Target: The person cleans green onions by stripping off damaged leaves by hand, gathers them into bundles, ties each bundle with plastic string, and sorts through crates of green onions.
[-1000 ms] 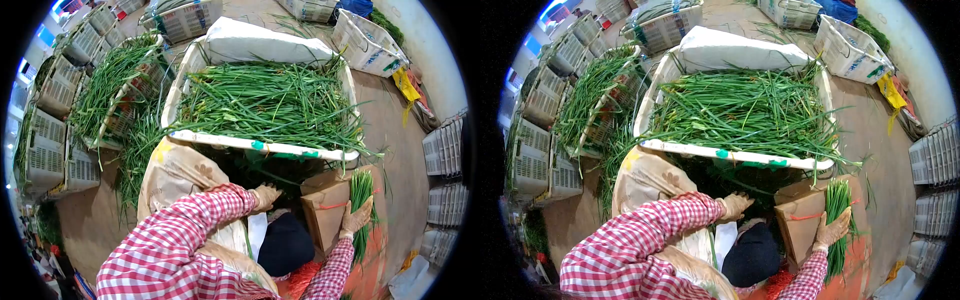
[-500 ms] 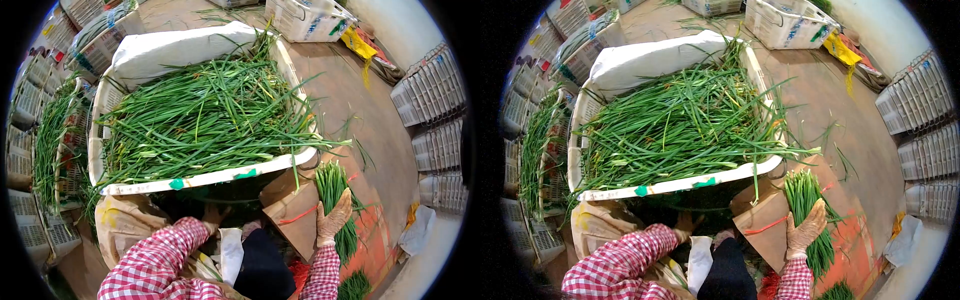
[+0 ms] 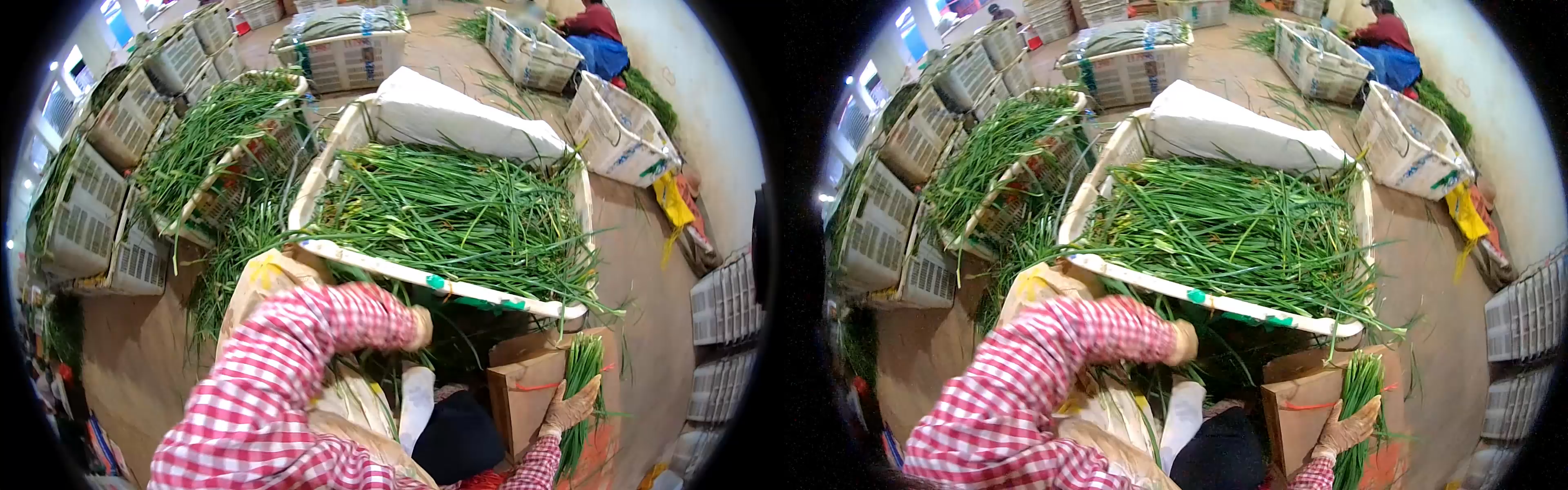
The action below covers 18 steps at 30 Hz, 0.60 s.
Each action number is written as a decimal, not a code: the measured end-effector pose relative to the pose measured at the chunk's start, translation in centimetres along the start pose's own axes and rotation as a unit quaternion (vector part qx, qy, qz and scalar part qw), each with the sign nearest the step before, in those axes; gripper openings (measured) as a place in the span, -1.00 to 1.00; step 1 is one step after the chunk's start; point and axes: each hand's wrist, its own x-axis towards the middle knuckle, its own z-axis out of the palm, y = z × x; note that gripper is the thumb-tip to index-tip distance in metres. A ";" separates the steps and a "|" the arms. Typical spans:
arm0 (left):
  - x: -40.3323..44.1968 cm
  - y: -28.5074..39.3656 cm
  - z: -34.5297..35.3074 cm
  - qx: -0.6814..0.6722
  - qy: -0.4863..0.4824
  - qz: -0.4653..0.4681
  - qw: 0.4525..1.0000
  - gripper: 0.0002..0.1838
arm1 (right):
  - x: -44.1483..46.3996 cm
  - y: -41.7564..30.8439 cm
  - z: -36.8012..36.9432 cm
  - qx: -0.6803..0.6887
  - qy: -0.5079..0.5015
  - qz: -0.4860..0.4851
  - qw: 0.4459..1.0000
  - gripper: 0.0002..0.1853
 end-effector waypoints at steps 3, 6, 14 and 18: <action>-4.4 -7.2 5.9 -0.006 0.078 -0.091 0.993 -0.95 | 0.3 -0.1 -0.4 0.019 -0.023 0.010 0.999 -0.08; -15.8 -13.4 7.0 -0.064 0.040 -0.033 0.997 -0.82 | 1.3 -0.1 -1.0 0.034 -0.148 0.064 0.986 0.00; -35.7 -16.3 13.5 -0.120 0.156 -0.408 0.892 -0.78 | 7.2 -0.3 -3.7 0.162 -0.082 -0.035 0.983 0.07; -35.3 -18.3 15.6 -0.222 0.120 -0.497 0.830 -0.62 | 11.0 -4.1 -7.9 0.264 -0.016 -0.127 0.956 0.07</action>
